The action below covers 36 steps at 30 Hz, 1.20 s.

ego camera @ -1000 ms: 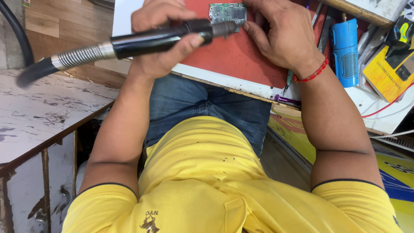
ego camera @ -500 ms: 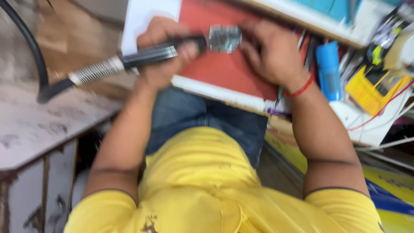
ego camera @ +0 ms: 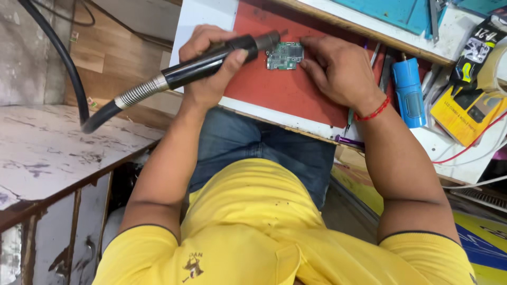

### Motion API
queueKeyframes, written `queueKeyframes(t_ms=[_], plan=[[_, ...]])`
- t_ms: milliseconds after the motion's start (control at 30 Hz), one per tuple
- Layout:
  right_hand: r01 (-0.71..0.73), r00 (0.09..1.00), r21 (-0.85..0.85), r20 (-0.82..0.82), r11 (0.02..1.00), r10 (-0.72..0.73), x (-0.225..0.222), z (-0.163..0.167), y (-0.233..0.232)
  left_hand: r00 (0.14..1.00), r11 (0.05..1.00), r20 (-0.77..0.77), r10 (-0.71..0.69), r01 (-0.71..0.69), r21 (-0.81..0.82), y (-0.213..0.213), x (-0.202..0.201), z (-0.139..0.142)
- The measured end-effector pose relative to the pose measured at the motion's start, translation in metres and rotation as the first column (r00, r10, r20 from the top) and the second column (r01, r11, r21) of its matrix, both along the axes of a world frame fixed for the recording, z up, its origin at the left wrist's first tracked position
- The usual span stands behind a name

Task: The person cleans a small circuit board with a brush, then uses a hot air gun to heat and reflow solder on the board. The person continues to clean the board with the brush after heating.

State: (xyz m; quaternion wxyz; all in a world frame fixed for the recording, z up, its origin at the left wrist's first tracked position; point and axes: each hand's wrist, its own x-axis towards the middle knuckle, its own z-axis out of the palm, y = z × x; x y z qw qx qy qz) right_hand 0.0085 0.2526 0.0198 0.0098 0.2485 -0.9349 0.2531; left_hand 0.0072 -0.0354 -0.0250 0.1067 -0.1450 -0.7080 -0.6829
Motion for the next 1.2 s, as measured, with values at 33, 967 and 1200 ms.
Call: queueKeyframes(t_ms=[33,967,1200], plan=[[-0.011,1.0,0.001,-0.016,1.0,0.011,0.0,0.0,0.001,0.992,0.996,-0.104,-0.074,0.069,-0.047,0.0,-0.002,-0.001],[-0.023,0.995,0.021,-0.099,1.0,0.025,0.002,-0.007,0.006,0.997,0.998,-0.046,-0.062,0.062,-0.003,0.0,-0.003,-0.007],[0.025,0.997,0.021,-0.07,0.999,-0.023,-0.002,-0.008,0.006,0.994,0.995,-0.096,-0.056,0.048,-0.087,-0.002,-0.002,-0.004]])
